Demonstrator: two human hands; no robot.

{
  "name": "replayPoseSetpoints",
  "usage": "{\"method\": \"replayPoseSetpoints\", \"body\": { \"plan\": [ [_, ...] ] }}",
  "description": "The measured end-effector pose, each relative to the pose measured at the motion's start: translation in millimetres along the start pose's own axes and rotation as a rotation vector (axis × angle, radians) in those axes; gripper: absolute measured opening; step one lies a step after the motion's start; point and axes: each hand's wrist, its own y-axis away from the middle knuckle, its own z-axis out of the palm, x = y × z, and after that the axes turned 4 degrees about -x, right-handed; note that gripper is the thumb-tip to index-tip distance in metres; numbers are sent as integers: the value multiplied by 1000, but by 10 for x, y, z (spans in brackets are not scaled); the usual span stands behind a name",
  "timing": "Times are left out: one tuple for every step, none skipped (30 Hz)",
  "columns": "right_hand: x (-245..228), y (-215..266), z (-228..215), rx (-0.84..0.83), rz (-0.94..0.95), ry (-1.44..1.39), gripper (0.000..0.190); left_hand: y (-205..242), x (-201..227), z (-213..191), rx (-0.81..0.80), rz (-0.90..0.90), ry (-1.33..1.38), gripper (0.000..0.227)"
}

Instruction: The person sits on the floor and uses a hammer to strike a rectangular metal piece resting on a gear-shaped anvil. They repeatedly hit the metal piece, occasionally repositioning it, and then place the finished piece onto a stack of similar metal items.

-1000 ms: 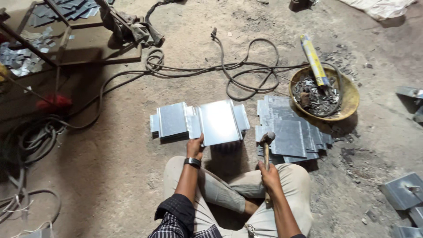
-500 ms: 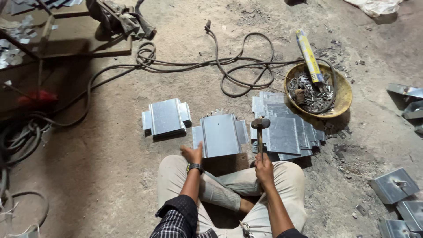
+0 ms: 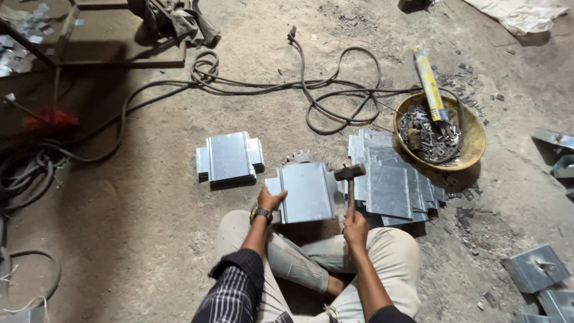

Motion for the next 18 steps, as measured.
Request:
{"method": "replayPoseSetpoints", "body": {
  "plan": [
    [-91,26,-15,11,-18,17,42,3,-7,-8,-2,-9,-41,70],
    [-216,47,-34,35,-128,48,40,4,-21,-25,-5,-18,-82,69],
    [-347,68,-124,61,-234,89,39,39,-52,15,-15,-33,-119,69],
    [-497,90,-212,86,-339,130,37,63,-79,49,-19,-58,-136,68],
    [-678,90,-266,69,-384,8,33,43,-83,48,-14,-80,-152,67],
    [-854,81,-319,52,-427,-113,29,19,-79,56,-9,-101,-168,67],
    [-991,103,-349,33,-461,-237,25,20,-102,42,-4,-116,-167,67],
    [-1103,86,-361,7,-521,-269,24,9,-118,34,1,-132,-165,67],
    [-1164,65,-363,-14,-576,-299,23,22,-140,46,-2,-147,-168,67],
    [-1168,51,-344,-35,-630,-329,21,42,-168,50,-10,-149,-161,66],
    [-1133,20,-287,7,-655,-275,22,39,-182,42,-13,-147,-151,64],
    [-1057,-19,-197,48,-679,-221,22,45,-197,38,-16,-145,-142,63],
    [-955,-80,-96,86,-707,-167,23,44,-204,40,-4,-155,-172,64],
    [-816,-113,-2,59,-622,-67,22,56,-217,33,7,-164,-203,66],
    [-685,-164,88,34,-545,30,21,39,-201,33,23,-168,-229,68],
    [-577,-240,160,10,-467,127,20,36,-192,32,18,-173,-221,68],
    [-492,-326,195,-8,-428,238,22,45,-191,32,9,-178,-216,69],
    [-423,-370,176,-26,-388,349,24,56,-190,38,0,-182,-212,69]
  ]
}}
